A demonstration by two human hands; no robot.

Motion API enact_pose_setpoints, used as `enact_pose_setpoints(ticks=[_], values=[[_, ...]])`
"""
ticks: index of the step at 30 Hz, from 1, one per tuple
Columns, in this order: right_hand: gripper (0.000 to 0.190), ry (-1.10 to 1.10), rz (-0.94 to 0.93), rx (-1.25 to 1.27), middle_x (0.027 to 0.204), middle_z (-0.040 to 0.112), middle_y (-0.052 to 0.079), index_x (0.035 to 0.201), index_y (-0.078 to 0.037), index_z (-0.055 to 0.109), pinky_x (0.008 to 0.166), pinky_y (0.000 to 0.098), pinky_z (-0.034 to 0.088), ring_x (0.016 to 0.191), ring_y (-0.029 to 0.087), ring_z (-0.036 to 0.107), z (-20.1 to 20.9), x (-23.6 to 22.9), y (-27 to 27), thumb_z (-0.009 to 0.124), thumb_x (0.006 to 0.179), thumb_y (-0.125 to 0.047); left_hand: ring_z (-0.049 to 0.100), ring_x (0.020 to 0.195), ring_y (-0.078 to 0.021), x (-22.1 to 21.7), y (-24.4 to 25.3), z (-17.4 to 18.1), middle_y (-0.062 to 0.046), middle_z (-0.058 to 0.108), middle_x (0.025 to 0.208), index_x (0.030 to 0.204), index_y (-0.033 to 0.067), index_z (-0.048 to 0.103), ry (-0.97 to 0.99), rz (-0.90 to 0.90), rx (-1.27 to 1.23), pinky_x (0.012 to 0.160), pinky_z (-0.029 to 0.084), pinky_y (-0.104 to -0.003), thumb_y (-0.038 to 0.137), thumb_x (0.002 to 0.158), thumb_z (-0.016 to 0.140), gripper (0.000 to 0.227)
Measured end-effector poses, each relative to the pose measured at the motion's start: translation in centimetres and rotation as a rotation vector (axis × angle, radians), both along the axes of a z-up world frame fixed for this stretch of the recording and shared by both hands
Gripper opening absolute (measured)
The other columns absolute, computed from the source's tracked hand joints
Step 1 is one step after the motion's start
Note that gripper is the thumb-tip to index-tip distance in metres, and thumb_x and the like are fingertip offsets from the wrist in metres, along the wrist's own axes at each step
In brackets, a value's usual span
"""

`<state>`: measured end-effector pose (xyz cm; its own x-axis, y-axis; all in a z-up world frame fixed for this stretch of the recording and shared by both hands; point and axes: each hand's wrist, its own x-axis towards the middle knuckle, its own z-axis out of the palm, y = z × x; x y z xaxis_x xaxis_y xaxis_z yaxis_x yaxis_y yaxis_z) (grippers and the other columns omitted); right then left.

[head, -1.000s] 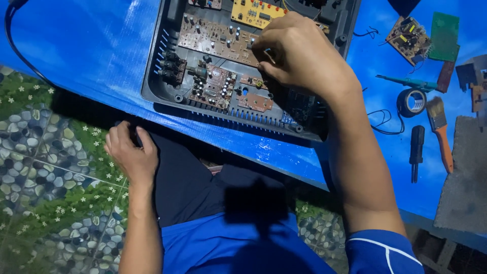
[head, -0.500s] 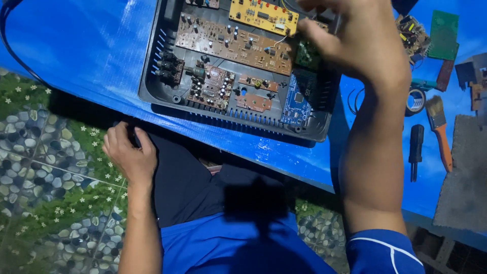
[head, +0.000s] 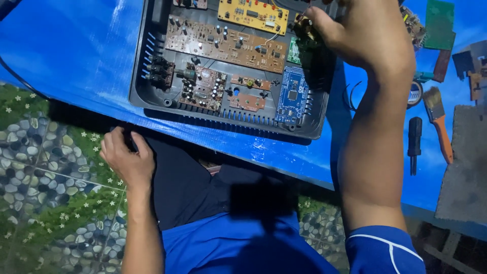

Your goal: Assembling the internal electronic components of an induction cooker, including circuit boards and wiring connectors.

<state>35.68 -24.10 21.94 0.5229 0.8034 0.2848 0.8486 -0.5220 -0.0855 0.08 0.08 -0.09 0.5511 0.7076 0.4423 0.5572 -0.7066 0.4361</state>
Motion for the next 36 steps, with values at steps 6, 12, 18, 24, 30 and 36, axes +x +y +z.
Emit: enact_pose_setpoints(ticks=[6, 12, 18, 24, 30, 36], values=[[0.025, -0.089, -0.105, -0.039, 0.088, 0.077, 0.021, 0.118, -0.002, 0.083, 0.039, 0.0424, 0.055, 0.054, 0.031, 0.069, 0.1, 0.4, -1.2, 0.088, 0.113, -0.027, 0.051, 0.089, -0.0348, 0.0, 0.0, 0.0, -0.020, 0.059, 0.098, 0.111, -0.0085, 0.062, -0.008, -0.018, 0.008, 0.086, 0.039, -0.043, 0.002, 0.097, 0.062, 0.017], [0.080, -0.064, -0.243, -0.107, 0.057, 0.054, 0.007, 0.082, -0.003, 0.067, 0.041, 0.0366, 0.042, 0.043, 0.020, 0.051, -0.2, 2.9, -5.3, 0.086, 0.146, -0.048, 0.050, 0.088, -0.0353, -0.3, 0.2, -0.2, -0.020, 0.056, 0.096, 0.110, -0.0092, 0.062, -0.009, -0.034, 0.013, 0.087, 0.039, -0.044, 0.001, 0.097, 0.061, 0.017], [0.055, -0.129, -0.192, -0.015, 0.070, 0.057, 0.014, 0.100, 0.003, 0.072, 0.045, 0.0392, 0.036, 0.050, 0.024, 0.040, 1.9, 3.3, -8.9, 0.086, 0.143, -0.029, 0.053, 0.092, -0.0417, -0.7, 0.6, -1.3, -0.025, 0.059, 0.102, 0.114, -0.0107, 0.062, -0.036, -0.075, 0.047, 0.091, 0.040, -0.048, -0.001, 0.097, 0.064, 0.020], [0.060, 0.086, -0.407, 0.022, 0.063, 0.055, 0.010, 0.092, 0.002, 0.070, 0.037, 0.0369, 0.041, 0.044, 0.023, 0.052, 3.1, 3.2, -11.1, 0.079, 0.140, -0.033, 0.049, 0.088, -0.0391, -0.8, 0.8, -2.3, -0.022, 0.053, 0.095, 0.106, -0.0087, 0.058, -0.022, -0.086, 0.042, 0.088, 0.038, -0.047, -0.003, 0.095, 0.063, 0.014], [0.035, -0.065, -0.341, -0.008, 0.101, 0.079, 0.020, 0.124, -0.001, 0.082, 0.048, 0.0424, 0.058, 0.064, 0.032, 0.074, -0.1, 6.2, -10.8, 0.089, 0.101, -0.027, 0.045, 0.088, -0.0288, -0.5, 1.2, -5.1, -0.014, 0.049, 0.092, 0.092, -0.0008, 0.054, 0.076, -0.061, -0.017, 0.089, 0.039, -0.041, -0.002, 0.089, 0.063, 0.009], [0.040, 0.117, -0.169, 0.103, 0.098, 0.079, 0.012, 0.118, -0.005, 0.081, 0.066, 0.0354, 0.059, 0.078, 0.022, 0.074, -1.4, 7.1, -8.8, 0.089, 0.079, -0.006, 0.050, 0.087, -0.0441, 0.0, 0.7, -7.4, -0.026, 0.054, 0.083, 0.070, -0.0030, 0.050, 0.049, -0.163, -0.026, 0.091, 0.044, -0.051, 0.002, 0.080, 0.067, 0.020]])
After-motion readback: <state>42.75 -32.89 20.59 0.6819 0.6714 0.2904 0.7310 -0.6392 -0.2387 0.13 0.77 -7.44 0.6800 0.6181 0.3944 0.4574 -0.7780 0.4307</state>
